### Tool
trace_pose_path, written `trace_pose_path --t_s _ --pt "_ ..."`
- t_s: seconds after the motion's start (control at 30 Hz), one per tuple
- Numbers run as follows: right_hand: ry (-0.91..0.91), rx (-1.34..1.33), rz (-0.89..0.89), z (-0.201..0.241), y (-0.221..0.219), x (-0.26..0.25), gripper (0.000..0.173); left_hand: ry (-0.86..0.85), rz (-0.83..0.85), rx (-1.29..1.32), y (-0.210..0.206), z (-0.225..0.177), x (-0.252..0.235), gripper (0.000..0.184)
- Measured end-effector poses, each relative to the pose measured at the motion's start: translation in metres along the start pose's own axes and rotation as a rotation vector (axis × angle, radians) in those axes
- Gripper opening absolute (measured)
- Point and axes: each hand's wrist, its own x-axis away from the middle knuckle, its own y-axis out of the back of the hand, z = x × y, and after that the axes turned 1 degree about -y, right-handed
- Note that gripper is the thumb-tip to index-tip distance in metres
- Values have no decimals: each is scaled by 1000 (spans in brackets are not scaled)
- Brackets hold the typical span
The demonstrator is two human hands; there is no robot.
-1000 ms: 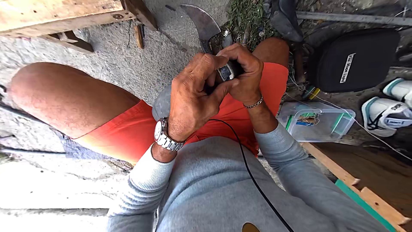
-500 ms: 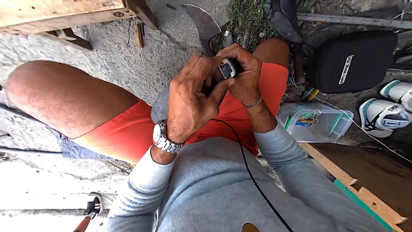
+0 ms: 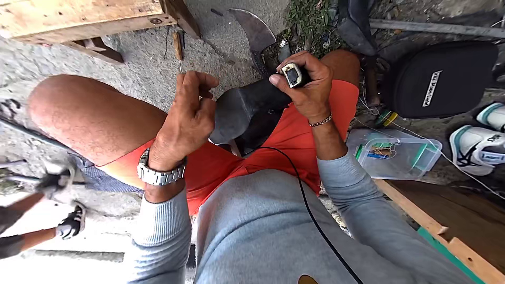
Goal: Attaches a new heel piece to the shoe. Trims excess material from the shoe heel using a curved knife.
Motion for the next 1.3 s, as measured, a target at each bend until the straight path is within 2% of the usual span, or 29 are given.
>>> trace_pose_path --t_s 0.13,0.23,0.33,0.43,0.5,0.6,0.7,0.8,0.9,1.07,1.17,1.3 --pt "-37 57 -6 -11 3 4 26 -40 85 151 3 5 15 43" --pt "-48 66 18 -17 2 6 27 -106 100 453 -4 4 8 36" --pt "-70 44 47 -22 1 6 27 -79 108 664 -11 3 4 32" --pt "-129 -6 54 -25 3 7 27 -36 166 852 -14 3 2 44" --pt "-163 -26 61 -27 5 6 27 -68 155 773 -16 2 1 43" --pt "-194 -27 79 -28 5 4 25 -189 -26 403 -24 -4 -7 32" --pt "-200 -16 101 -29 5 4 24 -205 -72 225 -31 -1 -25 41" --pt "-193 15 107 -30 4 3 25 -144 48 474 -26 4 -36 49" --pt "-205 41 96 -30 6 4 26 -186 125 754 -23 5 -35 48" --pt "-229 53 99 -30 4 3 26 -242 212 1130 -27 11 -25 56" --pt "-247 89 110 -28 4 4 28 -244 217 1264 -29 16 -20 55" --pt "-253 104 115 -27 5 4 28 -237 180 1289 -31 19 -17 50"
